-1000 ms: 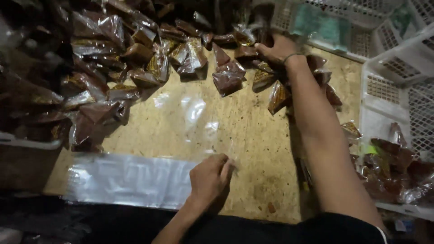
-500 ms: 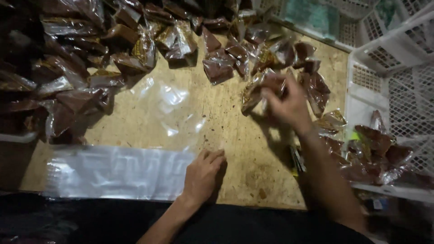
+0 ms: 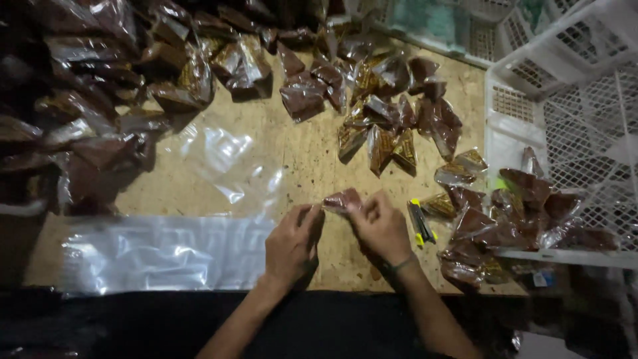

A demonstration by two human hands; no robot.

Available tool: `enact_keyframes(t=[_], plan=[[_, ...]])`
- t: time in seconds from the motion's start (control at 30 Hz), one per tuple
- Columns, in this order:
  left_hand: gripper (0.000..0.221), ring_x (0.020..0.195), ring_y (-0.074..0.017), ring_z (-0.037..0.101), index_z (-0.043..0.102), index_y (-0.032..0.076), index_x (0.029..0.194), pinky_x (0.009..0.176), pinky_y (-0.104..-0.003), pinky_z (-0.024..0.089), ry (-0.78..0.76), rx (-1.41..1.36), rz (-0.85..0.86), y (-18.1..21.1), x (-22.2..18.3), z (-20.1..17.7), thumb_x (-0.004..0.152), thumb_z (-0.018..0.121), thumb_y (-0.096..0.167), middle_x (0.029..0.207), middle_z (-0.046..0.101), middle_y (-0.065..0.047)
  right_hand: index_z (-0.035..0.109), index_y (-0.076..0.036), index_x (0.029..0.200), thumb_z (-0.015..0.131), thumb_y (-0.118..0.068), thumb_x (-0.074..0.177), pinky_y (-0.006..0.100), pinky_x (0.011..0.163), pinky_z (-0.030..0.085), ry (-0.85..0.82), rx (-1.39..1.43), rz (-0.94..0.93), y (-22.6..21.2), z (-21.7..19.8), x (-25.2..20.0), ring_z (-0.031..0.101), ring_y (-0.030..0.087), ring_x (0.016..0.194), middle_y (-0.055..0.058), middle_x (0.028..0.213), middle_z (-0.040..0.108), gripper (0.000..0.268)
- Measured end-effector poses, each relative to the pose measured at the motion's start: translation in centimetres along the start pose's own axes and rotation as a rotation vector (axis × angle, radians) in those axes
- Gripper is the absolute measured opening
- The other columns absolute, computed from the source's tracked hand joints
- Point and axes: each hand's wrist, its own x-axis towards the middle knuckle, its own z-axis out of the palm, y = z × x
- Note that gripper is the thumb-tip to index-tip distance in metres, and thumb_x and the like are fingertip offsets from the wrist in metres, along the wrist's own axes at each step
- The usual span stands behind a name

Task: Packaging individually wrapped triangular pastries into larger plastic bags at a packaging station.

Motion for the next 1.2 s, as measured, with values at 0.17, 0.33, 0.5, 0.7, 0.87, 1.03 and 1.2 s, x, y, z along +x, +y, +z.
enact_keyframes(t=[0.17,0.33,0.5,0.7,0.87,1.03,1.2], plan=[[0.046,0.096,-0.0298,0.068,0.060,0.020,0.137,0.064,-0.042,0.059,0.027,0.060,0.023,0.6,-0.1,-0.5,0.092,0.065,0.023,0.122,0.065,-0.005,0.068,-0.018,0.086,0.077,-0.047,0.087,0.038,0.056,0.053,-0.163,-0.208,-0.032,-4.3,-3.7,0.8,0.067,0.023,0.064,0.004,0.068,0.071,0.030],[0.058,0.080,-0.0310,0.066,0.061,0.017,0.137,0.051,-0.042,0.054,-0.127,0.100,0.070,0.4,0.0,0.3,0.081,0.076,0.014,0.126,0.066,-0.005,0.065,-0.012,0.123,0.060,-0.028,0.101,0.025,0.048,0.057,-0.072,-0.107,-0.122,-4.5,-4.4,7.5,0.065,0.015,0.061,0.008,0.096,0.074,0.029],[0.055,0.106,-0.0363,0.065,0.049,0.030,0.148,0.063,-0.052,0.058,-0.161,-0.029,-0.098,1.1,-0.3,-0.2,0.094,0.059,0.024,0.134,0.057,-0.012,0.056,-0.010,0.141,0.067,-0.022,0.095,0.056,0.107,0.046,0.258,-0.283,-0.390,-3.9,-3.0,16.3,0.050,0.036,0.127,0.012,0.135,0.061,0.048],[0.052,0.076,-0.0386,0.065,0.045,0.027,0.146,0.048,-0.056,0.053,-0.242,0.005,-0.100,2.1,0.2,-2.3,0.096,0.058,0.026,0.120,0.057,-0.007,0.066,-0.006,0.117,0.081,-0.023,0.091,0.046,0.104,0.047,0.426,-0.438,-0.540,-2.1,-0.9,19.5,0.060,0.032,0.109,0.013,0.109,0.067,0.035],[0.038,0.089,-0.0343,0.065,0.059,0.023,0.126,0.060,-0.051,0.055,-0.212,0.020,0.014,0.6,0.1,-0.7,0.088,0.064,0.022,0.130,0.055,-0.004,0.060,-0.012,0.135,0.066,-0.015,0.096,0.047,0.098,0.053,0.039,-0.410,-0.320,-10.0,-3.8,14.6,0.057,0.036,0.118,0.014,0.126,0.068,0.039],[0.021,0.088,-0.0441,0.065,0.056,0.021,0.112,0.060,-0.061,0.053,-0.314,-0.037,-0.102,3.0,0.5,-3.2,0.092,0.054,0.018,0.132,0.054,-0.006,0.056,-0.022,0.143,0.075,-0.026,0.091,0.059,0.100,0.045,-0.093,-0.682,-0.305,-5.1,-2.7,19.5,0.062,0.037,0.108,0.011,0.107,0.070,0.056],[0.025,0.075,-0.0421,0.068,0.060,0.021,0.122,0.055,-0.057,0.055,-0.227,-0.047,-0.031,2.5,0.8,-2.6,0.099,0.054,0.027,0.128,0.055,-0.013,0.061,-0.003,0.117,0.080,-0.011,0.090,0.043,0.098,0.054,0.211,-0.186,-0.517,-5.8,-4.8,13.9,0.064,0.033,0.109,0.017,0.115,0.067,0.034]])
